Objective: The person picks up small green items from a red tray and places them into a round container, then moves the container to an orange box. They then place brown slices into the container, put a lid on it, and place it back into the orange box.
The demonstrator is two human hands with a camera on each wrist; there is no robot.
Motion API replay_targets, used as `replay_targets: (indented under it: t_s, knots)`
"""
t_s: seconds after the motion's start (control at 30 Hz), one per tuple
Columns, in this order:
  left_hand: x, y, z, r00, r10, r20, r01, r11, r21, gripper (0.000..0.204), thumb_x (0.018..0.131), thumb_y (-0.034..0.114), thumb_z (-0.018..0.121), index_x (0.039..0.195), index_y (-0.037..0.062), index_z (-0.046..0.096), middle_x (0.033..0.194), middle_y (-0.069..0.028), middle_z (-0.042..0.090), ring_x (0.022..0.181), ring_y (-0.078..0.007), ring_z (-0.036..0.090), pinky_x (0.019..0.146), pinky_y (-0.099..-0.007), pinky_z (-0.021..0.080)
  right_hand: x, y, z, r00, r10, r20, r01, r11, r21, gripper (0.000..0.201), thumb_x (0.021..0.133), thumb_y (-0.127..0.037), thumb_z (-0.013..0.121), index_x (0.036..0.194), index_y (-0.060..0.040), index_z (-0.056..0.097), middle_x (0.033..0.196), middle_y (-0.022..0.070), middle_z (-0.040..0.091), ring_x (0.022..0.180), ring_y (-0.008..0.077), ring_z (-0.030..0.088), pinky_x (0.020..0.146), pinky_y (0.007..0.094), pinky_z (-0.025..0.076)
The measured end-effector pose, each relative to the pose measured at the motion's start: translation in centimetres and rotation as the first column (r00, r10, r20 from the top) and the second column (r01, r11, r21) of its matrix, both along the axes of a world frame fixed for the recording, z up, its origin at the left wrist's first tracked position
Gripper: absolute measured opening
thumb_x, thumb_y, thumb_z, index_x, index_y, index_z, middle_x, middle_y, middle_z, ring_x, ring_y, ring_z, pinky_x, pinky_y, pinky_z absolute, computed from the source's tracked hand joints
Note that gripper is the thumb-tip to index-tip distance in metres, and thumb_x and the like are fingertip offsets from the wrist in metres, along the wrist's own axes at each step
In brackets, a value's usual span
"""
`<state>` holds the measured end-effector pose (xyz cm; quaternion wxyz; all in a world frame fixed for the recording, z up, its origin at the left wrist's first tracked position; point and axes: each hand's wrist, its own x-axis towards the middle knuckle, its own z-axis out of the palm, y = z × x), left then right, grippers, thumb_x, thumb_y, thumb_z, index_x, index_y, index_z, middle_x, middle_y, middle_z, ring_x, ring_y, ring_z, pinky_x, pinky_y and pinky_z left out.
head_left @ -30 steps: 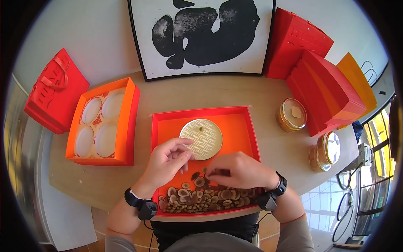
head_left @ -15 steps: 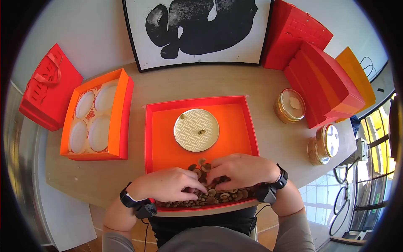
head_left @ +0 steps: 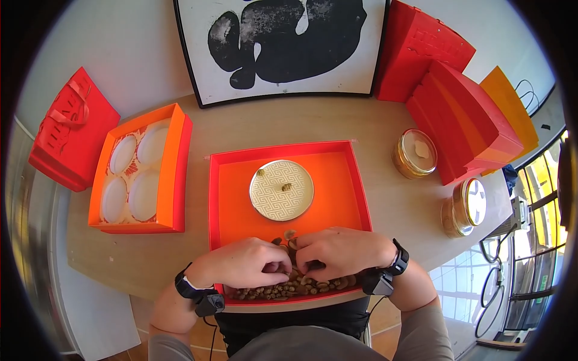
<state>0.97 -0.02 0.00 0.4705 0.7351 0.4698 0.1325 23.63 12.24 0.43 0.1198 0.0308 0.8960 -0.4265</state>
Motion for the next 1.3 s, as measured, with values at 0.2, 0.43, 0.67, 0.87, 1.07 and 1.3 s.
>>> replay_targets:
  t_s: [0.2,0.43,0.67,0.87,1.07,1.3]
  knots:
    - [0.0,0.0,0.6,0.963,0.195,0.184,-0.18,0.979,-0.093,0.019,0.094,0.017,0.075,0.106,0.0028,0.073,0.088,-0.0062,0.075,0.069,-0.0119,0.068,0.063,-0.0276,0.055,0.3,-0.2,-0.5,0.998,-0.038,-0.047,0.037,0.999,-0.039,0.018,0.089,-0.017,0.067,0.103,-0.0065,0.072,0.103,0.0108,0.066,0.093,0.0311,0.068,0.079,0.0427,0.052]
    - [-0.2,0.8,-0.2,0.595,0.643,0.482,-0.658,0.734,-0.167,0.03,0.103,0.008,0.061,0.131,0.0,0.06,0.103,-0.0103,0.075,0.068,-0.0094,0.066,0.054,-0.0229,0.051,0.1,0.1,-0.3,1.0,-0.016,-0.002,0.016,1.0,0.015,0.017,0.095,-0.019,0.068,0.107,-0.0078,0.071,0.106,0.0101,0.066,0.097,0.0304,0.068,0.082,0.0417,0.053]
    - [-0.3,0.6,0.2,0.598,0.657,0.458,-0.683,0.717,-0.136,0.027,0.103,0.008,0.062,0.128,-0.0017,0.06,0.098,-0.0052,0.069,0.069,-0.0048,0.062,0.059,-0.0213,0.05,-0.3,0.3,0.1,0.973,-0.185,-0.136,0.181,0.983,-0.039,0.021,0.095,-0.023,0.073,0.099,-0.0035,0.069,0.088,0.0114,0.07,0.082,0.0317,0.069,0.072,0.0414,0.053]
    - [-0.1,0.3,-0.7,0.752,0.54,0.379,-0.553,0.829,-0.083,0.018,0.101,0.012,0.066,0.115,-0.0006,0.067,0.092,-0.0045,0.07,0.075,-0.0065,0.066,0.063,-0.023,0.052,-0.6,0.1,1.1,0.713,-0.632,-0.304,0.594,0.774,-0.217,0.02,0.094,-0.016,0.075,0.105,-0.0009,0.071,0.095,0.0133,0.074,0.076,0.0243,0.072,0.068,0.0341,0.057]
    - [-0.3,0.1,0.9,0.956,0.255,0.143,-0.256,0.967,-0.012,0.021,0.094,0.015,0.075,0.109,0.0017,0.073,0.086,-0.0043,0.071,0.074,-0.0106,0.067,0.064,-0.0277,0.053,-0.6,0.5,0.8,0.694,-0.592,-0.41,0.598,0.791,-0.13,0.019,0.092,-0.01,0.075,0.108,-0.0009,0.072,0.096,0.0101,0.074,0.081,0.0199,0.072,0.07,0.0313,0.056]
    - [-0.8,0.1,0.7,0.988,-0.129,0.079,0.137,0.984,-0.109,0.026,0.089,0.02,0.075,0.109,0.0031,0.074,0.099,-0.01,0.067,0.085,-0.0228,0.069,0.076,-0.0369,0.055,0.8,0.4,0.7,0.995,0.028,-0.094,-0.034,0.997,-0.062,0.021,0.09,-0.021,0.074,0.109,-0.01,0.074,0.103,0.0084,0.067,0.091,0.0296,0.068,0.079,0.0399,0.055]
